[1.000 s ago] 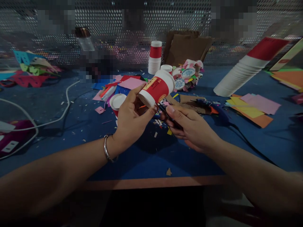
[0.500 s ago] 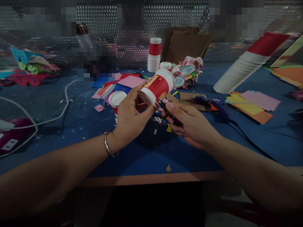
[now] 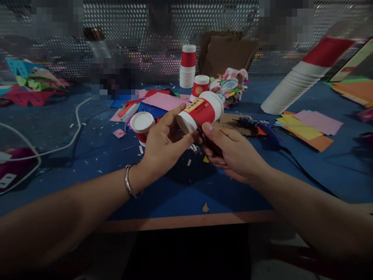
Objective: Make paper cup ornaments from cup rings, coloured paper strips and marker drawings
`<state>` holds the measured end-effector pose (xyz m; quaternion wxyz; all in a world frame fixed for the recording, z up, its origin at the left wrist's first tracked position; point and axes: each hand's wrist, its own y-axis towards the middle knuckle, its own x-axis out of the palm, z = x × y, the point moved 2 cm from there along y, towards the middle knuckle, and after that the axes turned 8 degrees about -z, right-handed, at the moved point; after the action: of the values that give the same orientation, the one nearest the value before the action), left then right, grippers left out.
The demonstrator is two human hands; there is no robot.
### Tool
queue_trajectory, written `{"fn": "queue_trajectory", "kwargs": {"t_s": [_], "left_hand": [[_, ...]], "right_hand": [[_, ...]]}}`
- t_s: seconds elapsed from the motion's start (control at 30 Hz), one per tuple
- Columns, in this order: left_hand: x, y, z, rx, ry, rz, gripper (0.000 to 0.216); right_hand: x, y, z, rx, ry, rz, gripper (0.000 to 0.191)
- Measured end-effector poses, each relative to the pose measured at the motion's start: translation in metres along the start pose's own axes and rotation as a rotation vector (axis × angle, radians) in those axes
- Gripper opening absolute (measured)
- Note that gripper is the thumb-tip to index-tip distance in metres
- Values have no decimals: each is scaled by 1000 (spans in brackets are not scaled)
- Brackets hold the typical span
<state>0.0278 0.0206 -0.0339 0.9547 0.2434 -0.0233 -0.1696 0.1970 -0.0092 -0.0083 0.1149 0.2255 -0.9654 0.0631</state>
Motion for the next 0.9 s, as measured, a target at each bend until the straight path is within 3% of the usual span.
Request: {"fn": "queue_trajectory", "kwargs": {"t_s": [0.2,0.5,0.63,0.9], "left_hand": [[3,-2,0,-70,-9,10,66],[1,-4,9,-50,157,34,63],[4,-5,11,-77,83,47,65],[10,-1,10,-167,-241,126,40]], "right_hand": [[-1,0,2,0,20,-2,60],[0,-1,1,-19,50,55,59],[1,-2,-1,-52,47,65,58],[-1,-1,-1,-70,36,90,59]]}}
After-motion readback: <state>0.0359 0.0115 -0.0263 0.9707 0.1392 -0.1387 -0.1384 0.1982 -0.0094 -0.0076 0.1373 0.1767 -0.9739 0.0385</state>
